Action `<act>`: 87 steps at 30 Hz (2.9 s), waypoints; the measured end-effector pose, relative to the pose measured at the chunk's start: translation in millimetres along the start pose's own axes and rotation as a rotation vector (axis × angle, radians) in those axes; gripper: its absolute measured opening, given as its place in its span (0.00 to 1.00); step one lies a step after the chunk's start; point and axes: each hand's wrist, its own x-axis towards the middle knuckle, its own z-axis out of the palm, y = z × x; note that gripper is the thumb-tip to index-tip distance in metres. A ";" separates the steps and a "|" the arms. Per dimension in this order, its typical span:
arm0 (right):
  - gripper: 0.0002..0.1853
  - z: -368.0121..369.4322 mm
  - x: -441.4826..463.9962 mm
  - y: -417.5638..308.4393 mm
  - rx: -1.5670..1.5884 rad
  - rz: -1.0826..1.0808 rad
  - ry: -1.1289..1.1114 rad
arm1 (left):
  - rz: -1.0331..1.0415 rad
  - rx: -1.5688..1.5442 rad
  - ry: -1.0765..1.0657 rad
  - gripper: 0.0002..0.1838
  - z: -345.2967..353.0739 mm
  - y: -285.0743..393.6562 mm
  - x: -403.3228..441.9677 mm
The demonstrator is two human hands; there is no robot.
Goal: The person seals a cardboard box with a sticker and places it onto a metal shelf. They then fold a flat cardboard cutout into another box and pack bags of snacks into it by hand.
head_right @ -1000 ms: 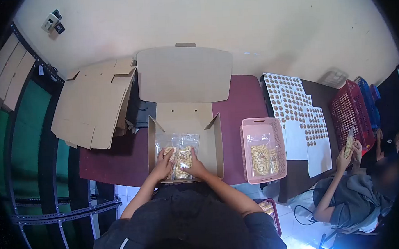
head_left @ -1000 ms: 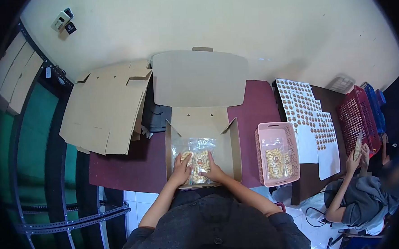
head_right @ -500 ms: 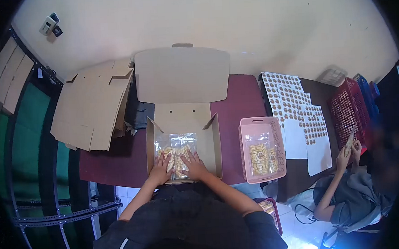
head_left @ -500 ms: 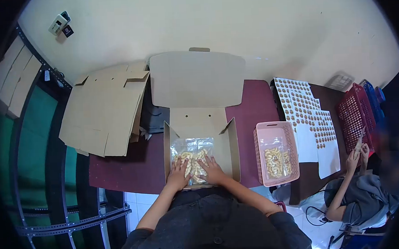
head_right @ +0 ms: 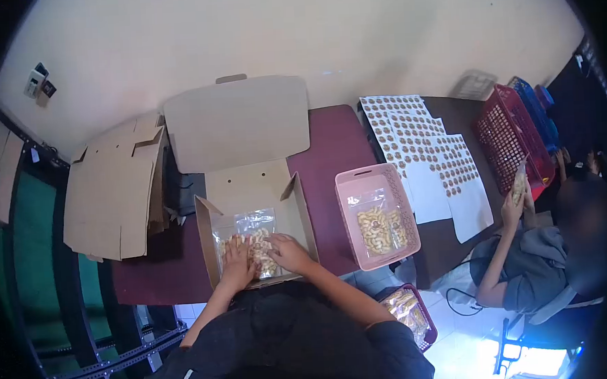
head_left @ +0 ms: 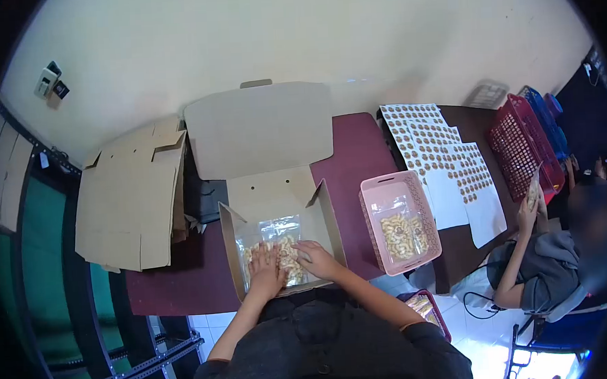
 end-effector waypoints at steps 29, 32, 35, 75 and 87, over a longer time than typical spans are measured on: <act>0.29 -152.0 -139.9 149.4 -0.035 0.913 0.698 | 0.526 0.156 -0.294 0.26 132.7 262.0 145.5; 0.29 -151.3 -129.6 145.1 0.301 0.878 0.784 | 0.189 -0.340 -0.427 0.28 127.1 270.1 149.1; 0.27 -150.6 -121.6 146.0 0.541 0.794 0.863 | 0.268 -0.690 -0.206 0.28 136.9 260.9 158.4; 0.18 -19.6 54.2 -101.4 0.784 0.061 0.162 | 0.177 -1.239 0.558 0.23 -63.9 29.0 2.3; 0.20 -60.6 45.4 -108.2 0.923 0.291 0.121 | 0.287 -1.218 0.201 0.37 -73.1 36.9 1.6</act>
